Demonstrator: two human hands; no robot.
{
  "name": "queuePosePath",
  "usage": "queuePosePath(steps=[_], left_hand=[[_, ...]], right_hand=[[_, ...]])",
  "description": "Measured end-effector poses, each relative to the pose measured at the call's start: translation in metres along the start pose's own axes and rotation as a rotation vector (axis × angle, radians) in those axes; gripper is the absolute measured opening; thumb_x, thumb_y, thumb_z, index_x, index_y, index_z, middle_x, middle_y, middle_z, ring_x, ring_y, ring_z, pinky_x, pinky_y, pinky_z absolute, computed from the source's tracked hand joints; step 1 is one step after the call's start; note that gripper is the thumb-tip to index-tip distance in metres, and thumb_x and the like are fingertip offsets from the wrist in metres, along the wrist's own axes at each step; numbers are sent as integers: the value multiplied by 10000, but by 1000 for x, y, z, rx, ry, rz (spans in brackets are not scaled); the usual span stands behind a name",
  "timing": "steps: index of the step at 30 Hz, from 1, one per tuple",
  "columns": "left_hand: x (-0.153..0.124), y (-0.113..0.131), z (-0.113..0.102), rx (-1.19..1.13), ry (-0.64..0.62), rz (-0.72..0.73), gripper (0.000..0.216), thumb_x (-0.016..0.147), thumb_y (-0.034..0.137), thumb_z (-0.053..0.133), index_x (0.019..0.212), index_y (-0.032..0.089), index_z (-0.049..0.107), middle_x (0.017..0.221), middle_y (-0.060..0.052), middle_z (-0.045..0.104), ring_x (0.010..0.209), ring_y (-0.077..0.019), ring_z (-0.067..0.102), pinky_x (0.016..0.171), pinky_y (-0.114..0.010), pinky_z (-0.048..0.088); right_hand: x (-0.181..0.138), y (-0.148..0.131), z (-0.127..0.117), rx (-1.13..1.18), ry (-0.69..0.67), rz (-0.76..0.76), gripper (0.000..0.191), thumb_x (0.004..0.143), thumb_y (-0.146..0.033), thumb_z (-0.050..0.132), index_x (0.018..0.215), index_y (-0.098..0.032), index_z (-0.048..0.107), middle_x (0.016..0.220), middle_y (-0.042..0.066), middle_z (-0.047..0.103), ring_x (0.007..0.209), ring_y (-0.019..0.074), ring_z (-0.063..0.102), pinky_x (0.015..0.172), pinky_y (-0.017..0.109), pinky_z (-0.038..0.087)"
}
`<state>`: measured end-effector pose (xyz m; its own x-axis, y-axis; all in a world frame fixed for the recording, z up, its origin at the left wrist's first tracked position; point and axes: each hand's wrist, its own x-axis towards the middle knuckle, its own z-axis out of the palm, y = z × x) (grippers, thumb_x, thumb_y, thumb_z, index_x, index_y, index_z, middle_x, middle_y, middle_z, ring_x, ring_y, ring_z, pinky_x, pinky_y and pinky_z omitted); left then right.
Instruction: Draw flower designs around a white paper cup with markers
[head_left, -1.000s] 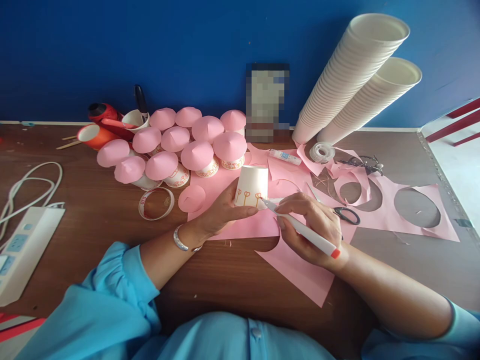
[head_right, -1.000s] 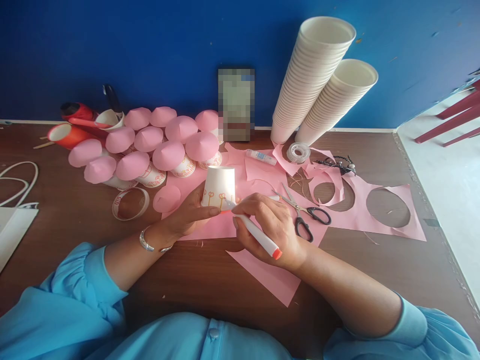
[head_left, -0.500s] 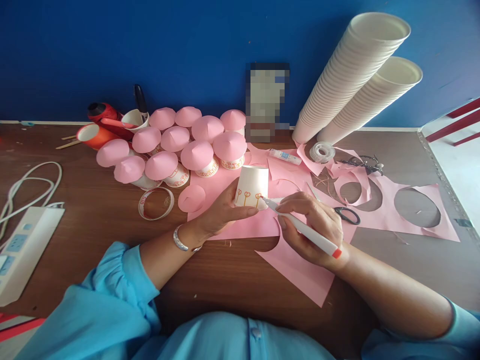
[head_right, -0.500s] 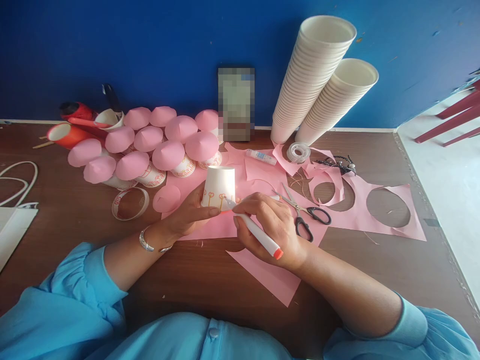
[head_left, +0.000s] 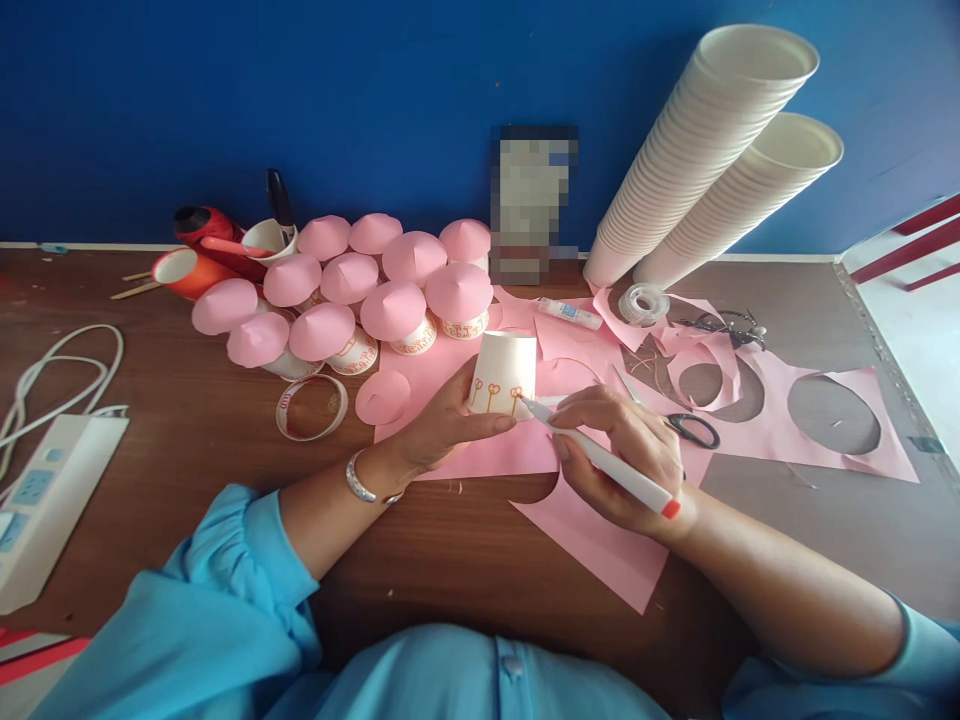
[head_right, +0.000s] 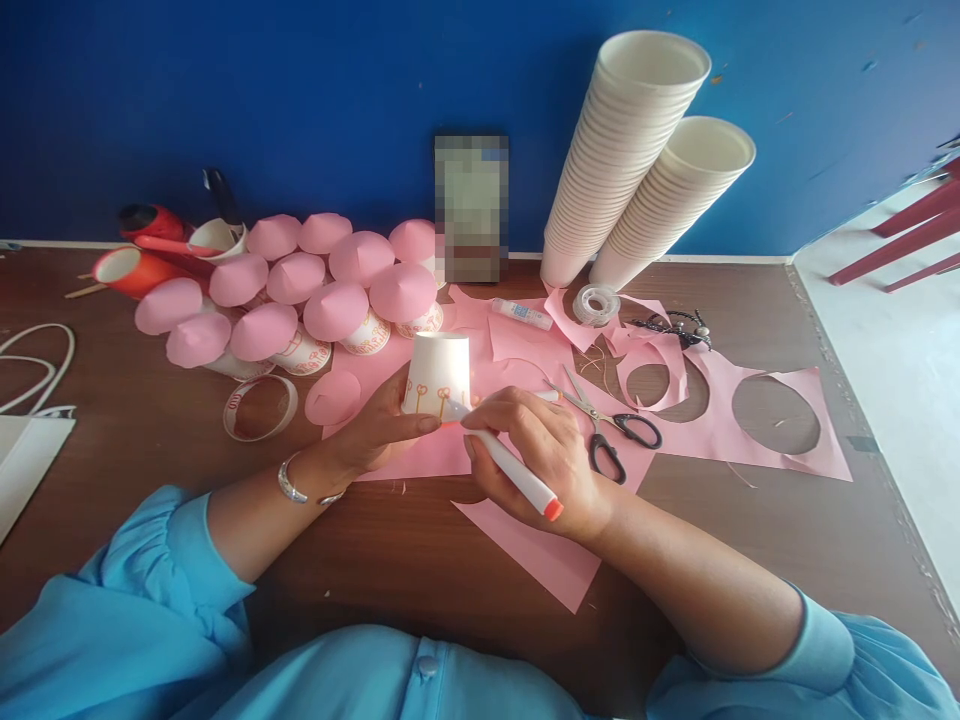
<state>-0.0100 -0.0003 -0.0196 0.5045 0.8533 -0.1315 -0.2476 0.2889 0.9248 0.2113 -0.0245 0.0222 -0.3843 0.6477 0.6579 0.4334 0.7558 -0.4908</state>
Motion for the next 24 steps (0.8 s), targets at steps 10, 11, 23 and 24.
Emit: queuePosePath(steps=[10,11,23,24], left_hand=[[-1,0,0,-22,19,-26,628,790,436,904,1305,247,597,1322,-104,671,1248,-321,624,1008,-467,512],[-1,0,0,-22,17,-27,629,791,436,903,1306,244,599,1347,-111,668,1269,-331,620,1013,-468,513],[-1,-4,-2,-36,0,3,649,818,382,888,1381,268,586,1471,-118,654,1342,-343,615,993,-426,532],[-1,-4,-1,-36,2,4,653,819,379,887,1387,267,586,1468,-120,655,1339,-343,616,989,-424,532]], right_hand=[[-1,1,0,-14,7,11,173,931,-95,614,1039,-230,629,840,31,753,695,192,749,572,309,589],[-1,1,0,-14,8,12,175,931,-94,614,1038,-231,628,839,32,752,695,193,749,571,311,589],[0,0,0,5,4,12,174,921,-82,614,1025,-221,630,818,27,741,684,185,743,567,293,576],[0,0,0,-1,-1,10,174,924,-86,610,1031,-223,626,822,25,741,688,185,744,568,293,578]])
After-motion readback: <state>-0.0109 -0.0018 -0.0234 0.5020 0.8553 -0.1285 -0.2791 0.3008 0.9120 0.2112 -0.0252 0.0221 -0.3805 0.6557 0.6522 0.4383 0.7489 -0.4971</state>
